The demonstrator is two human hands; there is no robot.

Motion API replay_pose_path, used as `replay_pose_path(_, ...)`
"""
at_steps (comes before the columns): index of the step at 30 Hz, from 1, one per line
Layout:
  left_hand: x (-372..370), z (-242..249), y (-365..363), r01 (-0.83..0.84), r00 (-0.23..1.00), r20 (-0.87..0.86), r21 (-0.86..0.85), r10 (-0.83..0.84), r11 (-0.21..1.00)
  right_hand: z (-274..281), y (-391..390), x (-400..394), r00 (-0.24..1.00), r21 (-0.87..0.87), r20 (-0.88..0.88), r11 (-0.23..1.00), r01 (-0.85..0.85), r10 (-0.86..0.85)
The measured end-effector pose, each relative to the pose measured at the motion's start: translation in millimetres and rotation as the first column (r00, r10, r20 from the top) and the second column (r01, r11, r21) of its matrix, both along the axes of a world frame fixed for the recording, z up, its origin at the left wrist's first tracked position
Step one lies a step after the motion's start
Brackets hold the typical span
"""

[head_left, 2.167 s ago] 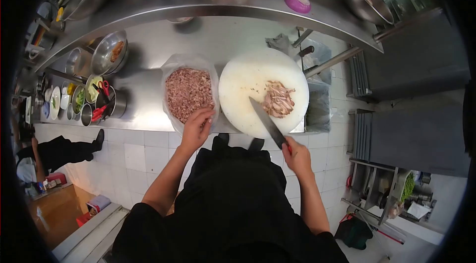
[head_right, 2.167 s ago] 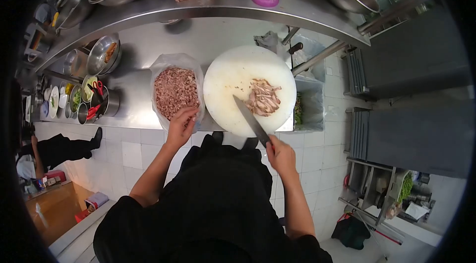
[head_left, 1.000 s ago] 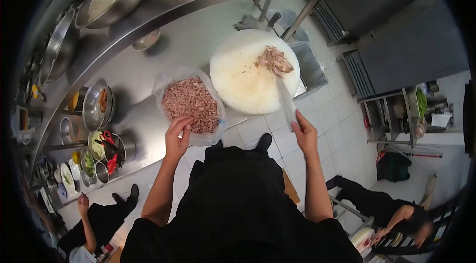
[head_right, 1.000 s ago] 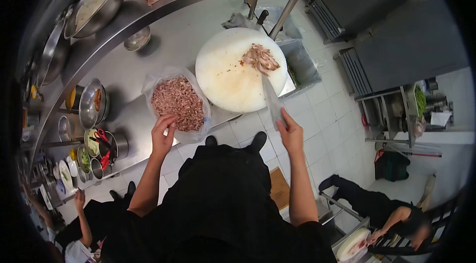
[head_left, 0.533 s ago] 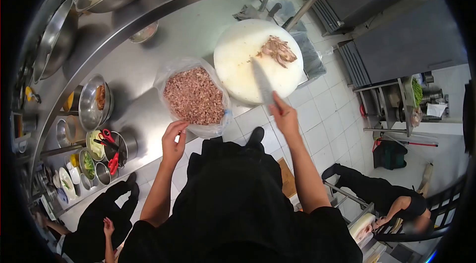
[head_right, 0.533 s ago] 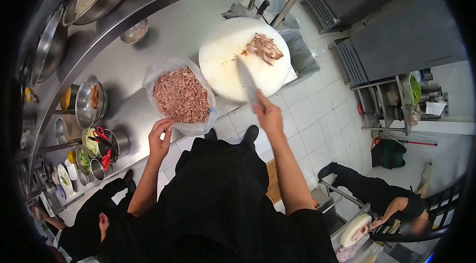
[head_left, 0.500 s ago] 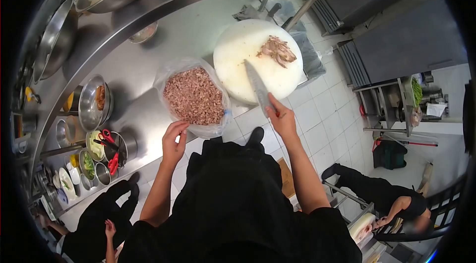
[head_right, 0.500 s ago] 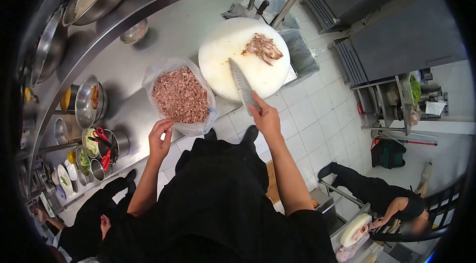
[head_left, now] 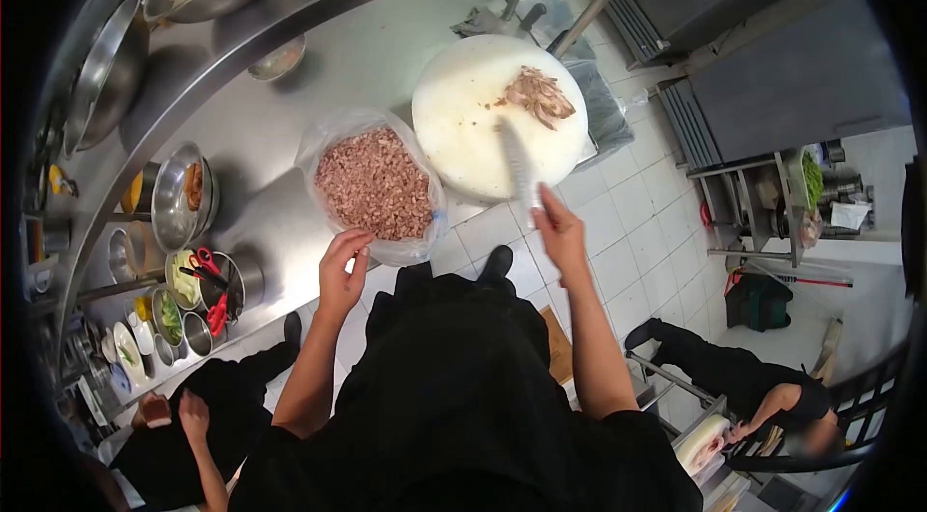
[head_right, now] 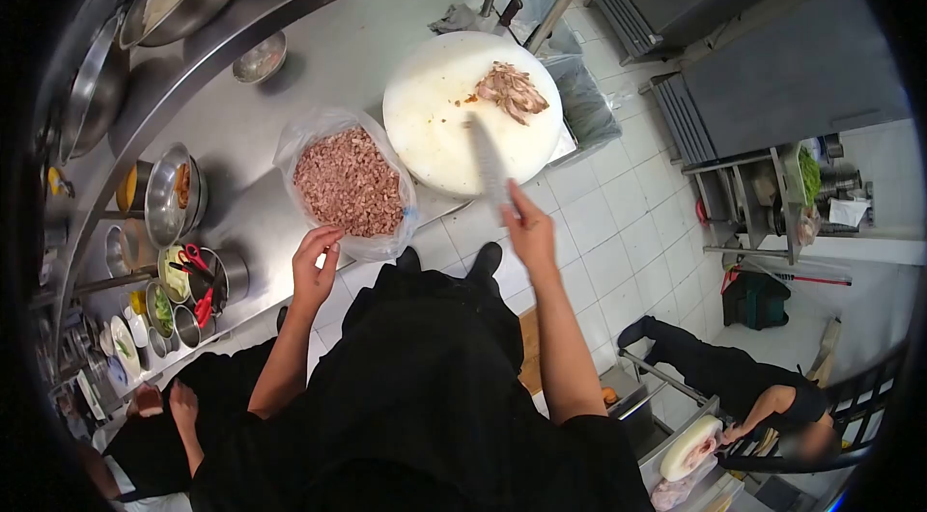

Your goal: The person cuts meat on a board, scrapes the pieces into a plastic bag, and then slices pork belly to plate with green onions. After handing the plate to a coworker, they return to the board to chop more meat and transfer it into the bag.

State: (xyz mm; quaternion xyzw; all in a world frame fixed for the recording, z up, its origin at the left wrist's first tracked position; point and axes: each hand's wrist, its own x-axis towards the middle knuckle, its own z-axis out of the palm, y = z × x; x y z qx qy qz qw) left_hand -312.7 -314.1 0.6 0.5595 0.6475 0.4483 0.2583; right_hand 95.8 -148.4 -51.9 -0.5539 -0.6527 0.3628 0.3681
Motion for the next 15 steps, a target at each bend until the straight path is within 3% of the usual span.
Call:
replay_pose_path(3,2,-1,-5,-0.015,1.000,0.001,-0.005,0.015,1.000,23,6,43,0.988,-0.123,0.133,0.988,0.094,-0.077)
replay_pose_path(9,10,-8,-3,0.051,0.998,0.037,-0.043,-0.050,0.998,48,-11,-76,0.951,-0.179,0.297,0.983,-0.036,0.089)
replay_pose_path(11,11,-1,2,0.076,0.996,0.042,-0.035,-0.075,0.996,42,-19,-74,0.979,-0.191,0.154,0.977,-0.099,0.130)
replay_pose_path(14,3,6,4,0.048,0.999,0.018,-0.031,-0.047,0.998,9,-24,-17,0.987,-0.096,-0.153,0.994,0.043,-0.057)
replay_pose_path(15,0,3,1,0.037,0.999,0.013,-0.035,-0.037,0.999,21,-23,10,0.993,-0.180,-0.073,0.980,0.081,-0.095)
